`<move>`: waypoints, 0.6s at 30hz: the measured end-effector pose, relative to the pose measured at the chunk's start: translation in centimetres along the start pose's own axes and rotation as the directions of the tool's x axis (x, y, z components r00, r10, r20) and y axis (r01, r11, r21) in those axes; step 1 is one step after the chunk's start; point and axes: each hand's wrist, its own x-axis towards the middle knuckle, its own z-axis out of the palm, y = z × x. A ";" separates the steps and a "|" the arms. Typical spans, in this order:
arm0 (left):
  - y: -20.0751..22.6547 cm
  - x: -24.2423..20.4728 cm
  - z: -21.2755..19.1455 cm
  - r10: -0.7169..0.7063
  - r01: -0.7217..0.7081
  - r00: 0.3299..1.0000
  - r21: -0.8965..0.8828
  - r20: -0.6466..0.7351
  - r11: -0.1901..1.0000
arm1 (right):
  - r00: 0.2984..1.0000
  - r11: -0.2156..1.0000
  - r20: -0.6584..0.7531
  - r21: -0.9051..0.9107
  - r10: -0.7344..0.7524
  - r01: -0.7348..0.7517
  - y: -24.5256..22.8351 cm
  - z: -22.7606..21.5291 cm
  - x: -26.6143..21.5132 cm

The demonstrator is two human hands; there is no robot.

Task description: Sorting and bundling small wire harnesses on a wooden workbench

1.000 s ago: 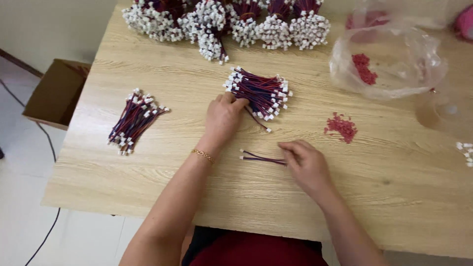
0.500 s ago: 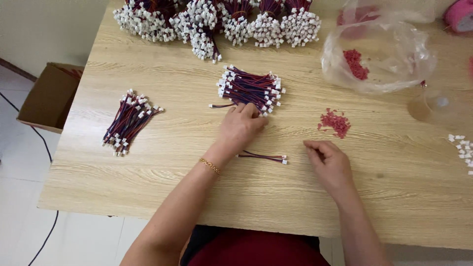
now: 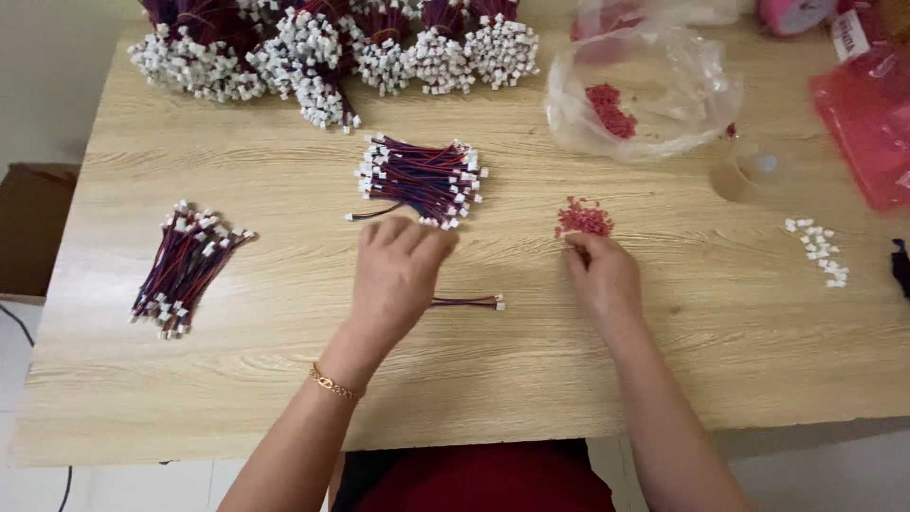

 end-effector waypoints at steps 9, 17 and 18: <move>-0.1 -3.1 3.5 -0.120 0.136 0.986 -0.142 0.120 0.980 | 1.000 0.988 -0.010 -0.154 0.021 -0.023 3.0 1.7 1.4; -6.1 -6.3 0.2 -0.418 0.423 0.895 -0.003 0.160 0.906 | 0.994 0.967 0.090 -0.254 0.055 -0.030 2.1 1.1 2.4; -6.3 -6.6 -0.1 -0.469 0.483 0.863 -0.037 0.190 0.875 | 0.991 0.948 0.103 -0.315 0.081 -0.045 1.6 1.2 2.6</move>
